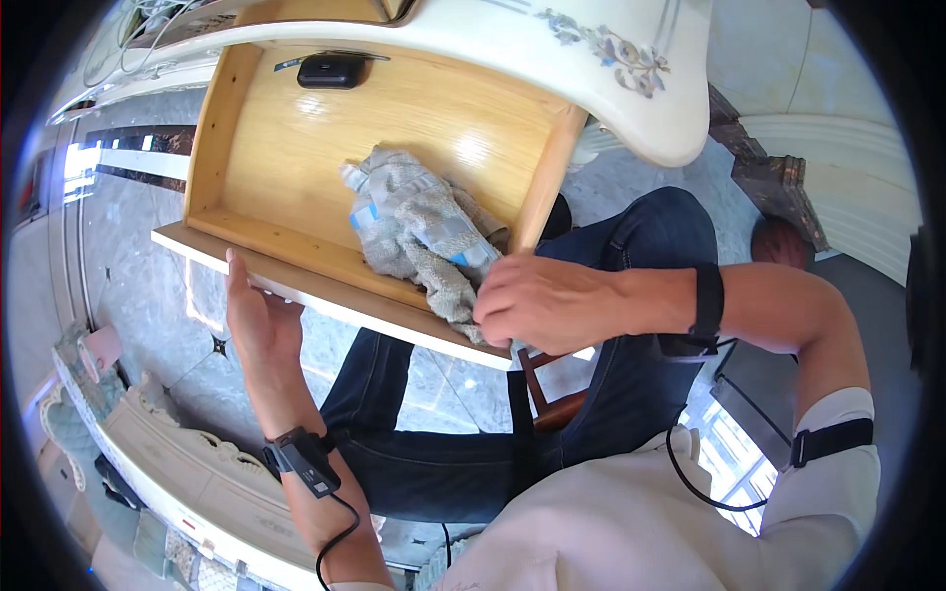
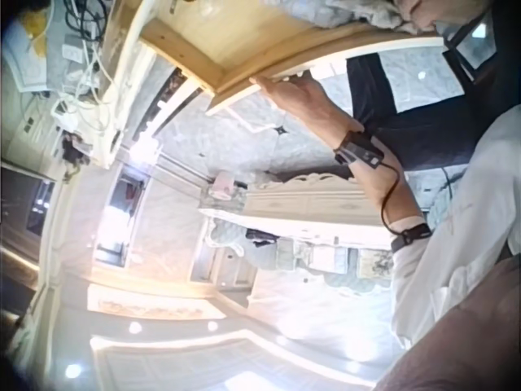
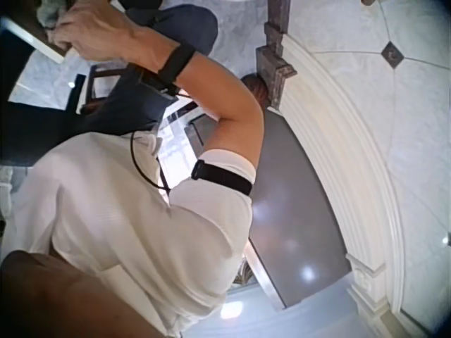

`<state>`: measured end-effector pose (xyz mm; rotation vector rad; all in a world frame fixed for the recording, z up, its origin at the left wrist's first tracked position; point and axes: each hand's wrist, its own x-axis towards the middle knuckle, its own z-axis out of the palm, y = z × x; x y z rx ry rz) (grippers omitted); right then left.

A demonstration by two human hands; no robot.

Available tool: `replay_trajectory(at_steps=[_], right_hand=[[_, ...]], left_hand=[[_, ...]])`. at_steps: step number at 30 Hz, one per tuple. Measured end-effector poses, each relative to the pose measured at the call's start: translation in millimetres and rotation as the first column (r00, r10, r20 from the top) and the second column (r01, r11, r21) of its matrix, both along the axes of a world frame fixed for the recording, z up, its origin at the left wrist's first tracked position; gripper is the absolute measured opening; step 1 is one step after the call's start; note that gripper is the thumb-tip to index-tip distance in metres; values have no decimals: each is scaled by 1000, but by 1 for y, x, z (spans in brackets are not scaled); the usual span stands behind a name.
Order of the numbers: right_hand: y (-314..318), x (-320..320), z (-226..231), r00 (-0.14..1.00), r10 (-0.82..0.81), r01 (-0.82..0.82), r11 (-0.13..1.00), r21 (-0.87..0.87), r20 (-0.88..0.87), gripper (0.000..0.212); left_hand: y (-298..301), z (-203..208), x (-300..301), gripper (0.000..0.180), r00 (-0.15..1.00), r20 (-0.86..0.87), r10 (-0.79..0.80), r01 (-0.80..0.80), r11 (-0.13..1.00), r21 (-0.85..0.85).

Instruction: Cleaning the inside and edges of a wooden drawer using a cloth.

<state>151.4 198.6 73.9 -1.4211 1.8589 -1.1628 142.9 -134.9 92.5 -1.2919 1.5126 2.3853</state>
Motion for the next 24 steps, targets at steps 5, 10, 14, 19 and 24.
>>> replay_trajectory(at_steps=[5,10,14,19,24], right_hand=[[-11,6,5,973,-129,138,990,-32,191,9],[-96,-16,0,868,-312,383,916,-121,386,9],[-103,-13,-7,855,-388,456,879,-141,345,16],[-21,5,8,895,-271,234,961,146,355,17],[-20,11,14,902,-286,246,956,160,322,19]], left_hand=[[12,3,-3,54,1000,5,5,-5,1000,-12],[0,-6,1,50,998,-65,-21,24,999,46],[-1,4,2,51,1000,-22,-22,23,999,39],[13,5,-9,52,998,67,18,-16,999,-29],[9,1,-4,51,998,17,68,-68,998,-16]])
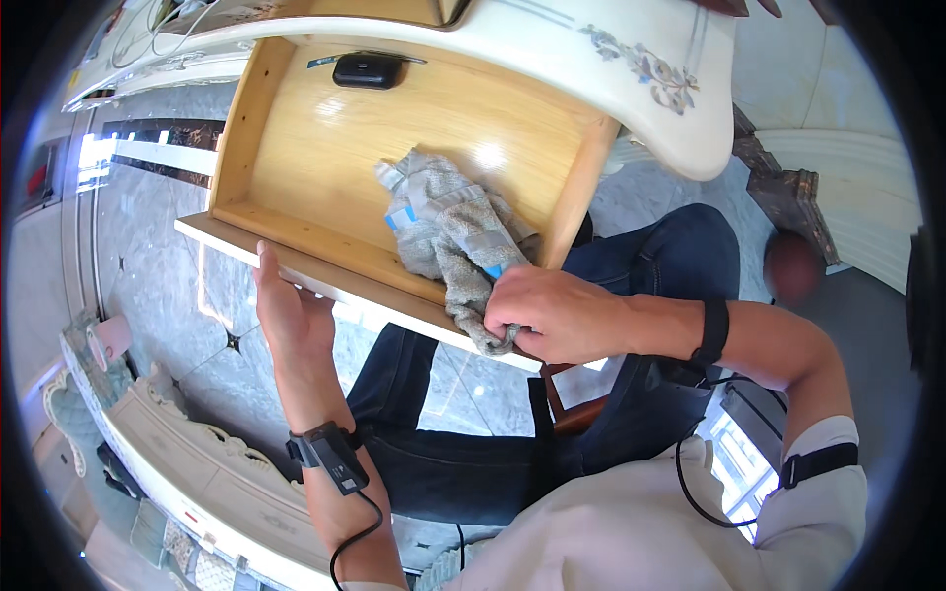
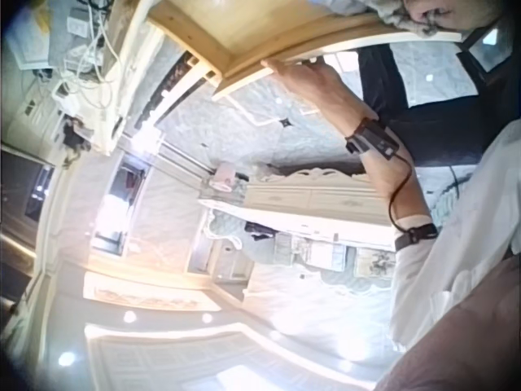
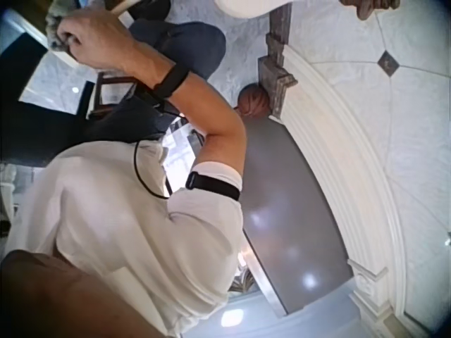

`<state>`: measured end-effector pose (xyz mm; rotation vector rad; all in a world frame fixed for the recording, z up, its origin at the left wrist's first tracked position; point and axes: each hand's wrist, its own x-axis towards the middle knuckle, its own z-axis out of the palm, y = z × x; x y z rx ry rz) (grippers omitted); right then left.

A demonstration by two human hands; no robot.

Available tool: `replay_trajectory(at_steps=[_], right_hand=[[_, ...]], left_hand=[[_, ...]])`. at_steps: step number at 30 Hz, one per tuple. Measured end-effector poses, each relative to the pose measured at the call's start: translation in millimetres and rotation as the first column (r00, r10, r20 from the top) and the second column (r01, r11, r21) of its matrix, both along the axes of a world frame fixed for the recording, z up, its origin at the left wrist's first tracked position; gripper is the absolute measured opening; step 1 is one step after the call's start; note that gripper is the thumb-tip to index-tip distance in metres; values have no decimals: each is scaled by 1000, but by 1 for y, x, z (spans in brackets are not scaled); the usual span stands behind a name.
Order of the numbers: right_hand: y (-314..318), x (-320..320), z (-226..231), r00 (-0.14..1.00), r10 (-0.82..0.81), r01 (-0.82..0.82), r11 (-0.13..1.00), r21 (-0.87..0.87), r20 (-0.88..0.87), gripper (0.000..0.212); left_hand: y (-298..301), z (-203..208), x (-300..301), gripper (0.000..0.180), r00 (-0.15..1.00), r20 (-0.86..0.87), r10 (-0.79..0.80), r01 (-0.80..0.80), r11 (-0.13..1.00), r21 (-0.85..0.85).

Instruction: Cleaning the inside and edges of a wooden drawer using a cloth.

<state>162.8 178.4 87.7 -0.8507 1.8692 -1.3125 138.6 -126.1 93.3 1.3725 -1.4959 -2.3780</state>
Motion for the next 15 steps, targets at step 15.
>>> replay_trajectory(at_steps=[15], right_hand=[[-5,-17,-4,961,170,-163,985,52,-219,19]], left_hand=[[8,-19,-1,53,978,-188,88,-90,996,-2]])
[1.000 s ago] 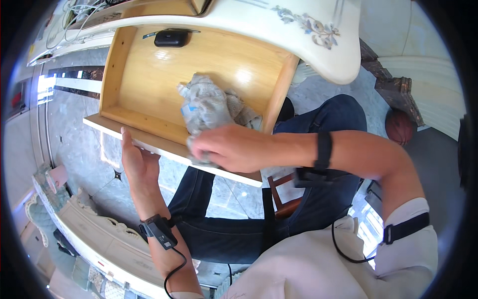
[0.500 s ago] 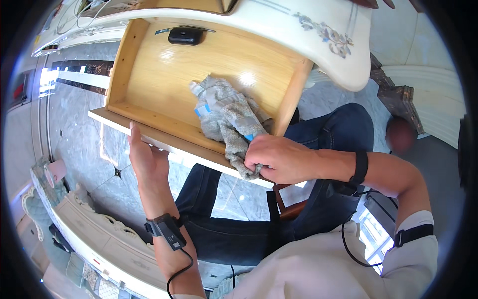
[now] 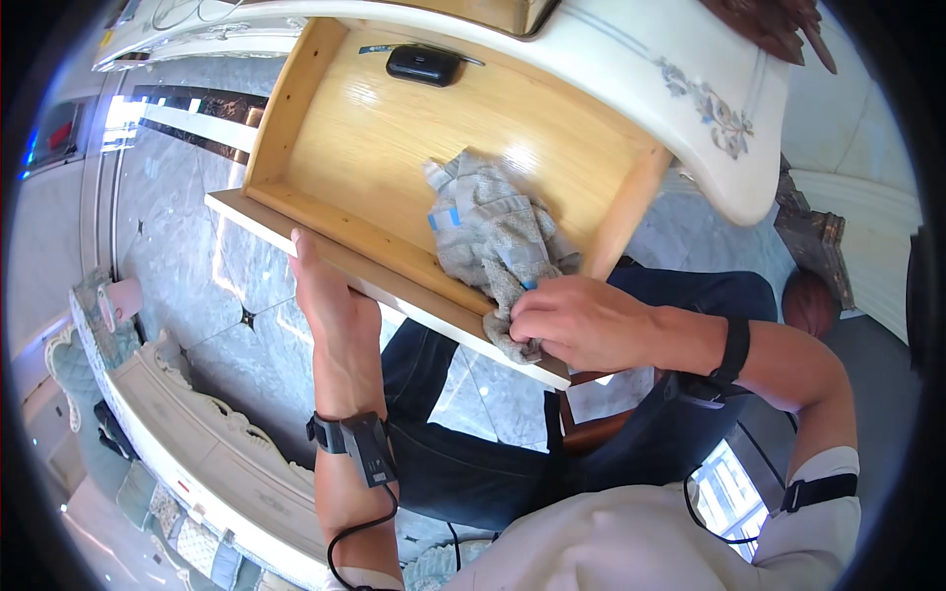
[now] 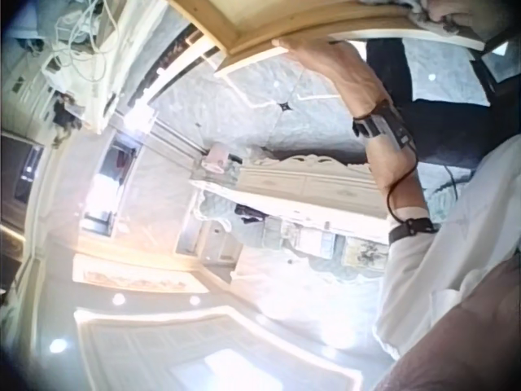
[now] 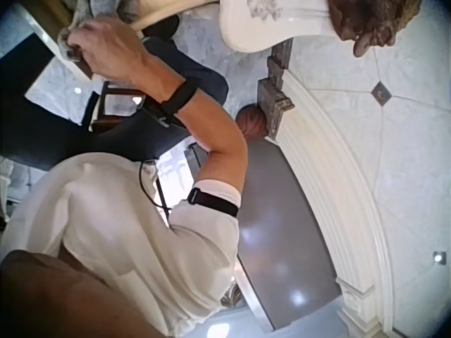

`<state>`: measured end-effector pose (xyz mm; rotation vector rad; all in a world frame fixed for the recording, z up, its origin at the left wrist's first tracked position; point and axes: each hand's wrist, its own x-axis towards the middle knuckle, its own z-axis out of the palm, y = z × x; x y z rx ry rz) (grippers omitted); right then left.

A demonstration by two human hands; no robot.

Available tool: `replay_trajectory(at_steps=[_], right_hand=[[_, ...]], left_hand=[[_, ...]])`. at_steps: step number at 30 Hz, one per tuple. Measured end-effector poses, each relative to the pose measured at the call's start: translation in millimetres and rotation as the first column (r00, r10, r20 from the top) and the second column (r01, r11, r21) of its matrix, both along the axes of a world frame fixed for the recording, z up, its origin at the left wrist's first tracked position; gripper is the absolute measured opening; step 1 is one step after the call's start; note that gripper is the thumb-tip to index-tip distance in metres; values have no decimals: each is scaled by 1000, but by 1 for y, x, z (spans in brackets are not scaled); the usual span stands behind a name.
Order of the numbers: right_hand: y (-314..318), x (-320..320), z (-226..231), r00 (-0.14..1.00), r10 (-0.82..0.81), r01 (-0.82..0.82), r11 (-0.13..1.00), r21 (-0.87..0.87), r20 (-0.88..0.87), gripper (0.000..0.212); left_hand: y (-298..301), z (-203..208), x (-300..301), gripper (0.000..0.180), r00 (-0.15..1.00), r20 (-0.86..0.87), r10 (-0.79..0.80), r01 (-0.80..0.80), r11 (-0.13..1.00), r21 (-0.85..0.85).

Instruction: Cleaning the inside and edges of a wooden drawer using a cloth.

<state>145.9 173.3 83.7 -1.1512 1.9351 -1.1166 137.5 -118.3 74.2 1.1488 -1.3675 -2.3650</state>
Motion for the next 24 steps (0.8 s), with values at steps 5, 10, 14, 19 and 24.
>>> replay_trajectory(at_steps=[5,10,14,19,24], right_hand=[[12,8,7,985,-100,108,993,-46,142,19],[-10,4,-3,975,-188,195,980,-45,119,15],[-74,-30,-12,972,-223,233,954,-187,72,14],[-193,-96,-22,972,-230,232,937,-262,38,15],[-289,-147,-25,959,-282,266,910,-319,-6,20]], left_hand=[[1,10,-9,60,1000,-19,-6,7,999,48],[11,7,-9,68,999,31,14,-15,1000,19],[8,1,-5,68,999,10,38,-38,998,43],[3,-4,-1,67,997,35,67,-72,987,146],[13,-6,-3,74,988,41,151,-152,988,30]])
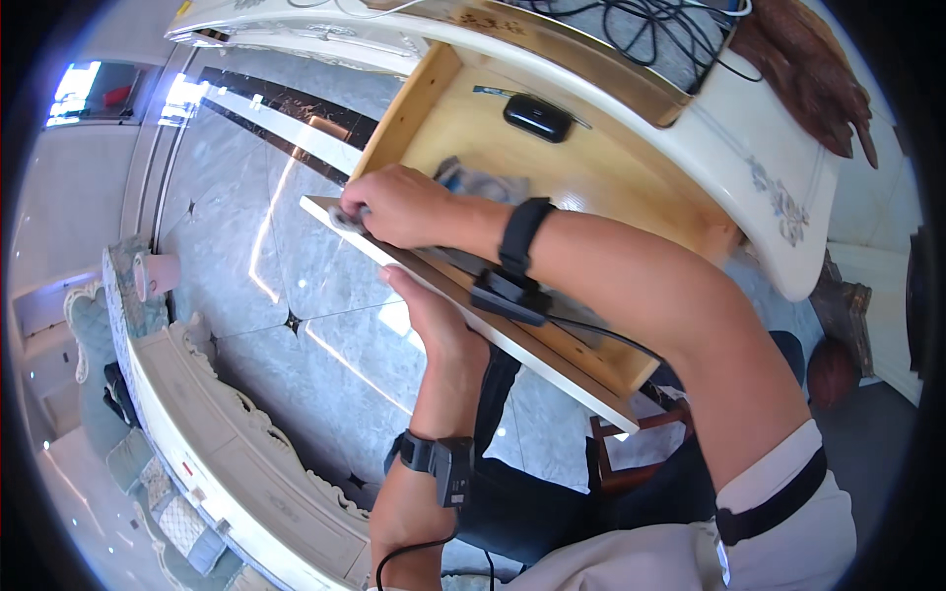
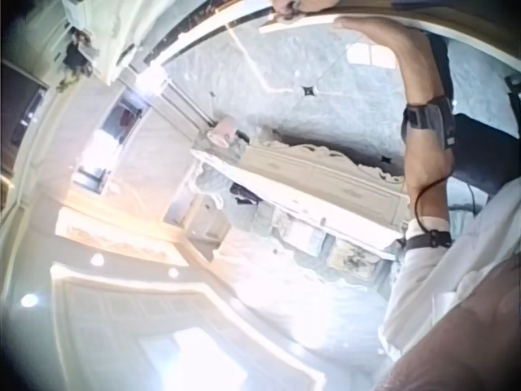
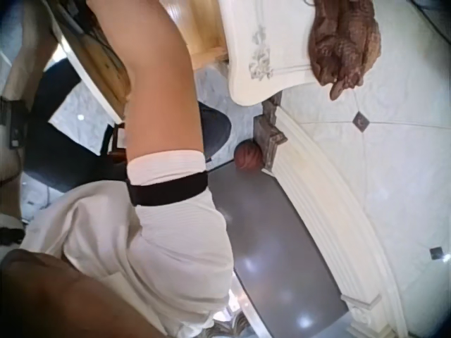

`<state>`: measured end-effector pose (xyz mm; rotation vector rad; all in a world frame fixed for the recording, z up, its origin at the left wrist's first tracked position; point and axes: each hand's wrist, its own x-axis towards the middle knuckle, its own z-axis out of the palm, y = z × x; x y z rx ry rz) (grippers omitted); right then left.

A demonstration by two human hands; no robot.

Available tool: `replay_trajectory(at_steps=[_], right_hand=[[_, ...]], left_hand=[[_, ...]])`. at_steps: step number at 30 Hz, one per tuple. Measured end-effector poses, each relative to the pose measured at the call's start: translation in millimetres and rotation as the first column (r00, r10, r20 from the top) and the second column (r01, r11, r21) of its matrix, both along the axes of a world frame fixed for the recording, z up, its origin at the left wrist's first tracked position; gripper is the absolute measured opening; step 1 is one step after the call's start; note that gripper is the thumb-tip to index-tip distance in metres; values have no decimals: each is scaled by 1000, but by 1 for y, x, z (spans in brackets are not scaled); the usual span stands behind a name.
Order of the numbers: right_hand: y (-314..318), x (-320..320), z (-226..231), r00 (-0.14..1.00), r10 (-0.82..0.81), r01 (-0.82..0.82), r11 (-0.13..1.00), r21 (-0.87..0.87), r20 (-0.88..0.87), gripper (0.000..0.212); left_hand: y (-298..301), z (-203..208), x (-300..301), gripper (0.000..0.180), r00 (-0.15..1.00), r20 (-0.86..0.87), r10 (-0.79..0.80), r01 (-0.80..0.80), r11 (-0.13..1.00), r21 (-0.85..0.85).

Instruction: Cleaning the inside and edges of a wooden drawer using a cloth.

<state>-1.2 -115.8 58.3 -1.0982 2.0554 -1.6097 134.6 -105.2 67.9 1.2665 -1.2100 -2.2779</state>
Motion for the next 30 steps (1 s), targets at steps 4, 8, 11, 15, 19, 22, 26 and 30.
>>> replay_trajectory(at_steps=[4,8,11,15,19,22,26,30], right_hand=[[-47,-27,0,996,-84,86,993,82,-24,25],[-66,-36,-5,994,-111,112,988,109,-20,25],[-46,-22,-14,994,-112,112,994,14,17,24],[25,27,-9,983,11,-8,1000,-17,182,19],[116,52,0,976,112,-128,989,76,185,17],[118,56,1,987,57,-74,991,112,148,17],[30,11,-8,997,33,-36,999,37,75,21],[22,3,-5,989,33,-56,986,155,145,23]], left_hand=[[7,8,-8,81,994,107,27,-33,998,49],[7,10,-9,80,995,94,32,-39,996,76],[3,-9,-3,78,1000,27,11,-14,993,120],[-6,-8,5,77,991,-132,37,-18,989,146],[4,-3,-1,76,997,-53,49,-38,982,184],[4,2,-4,69,998,-43,52,-41,973,226],[-2,-5,-2,69,997,-74,23,-17,997,73],[1,7,-10,69,999,32,32,-34,998,54]])
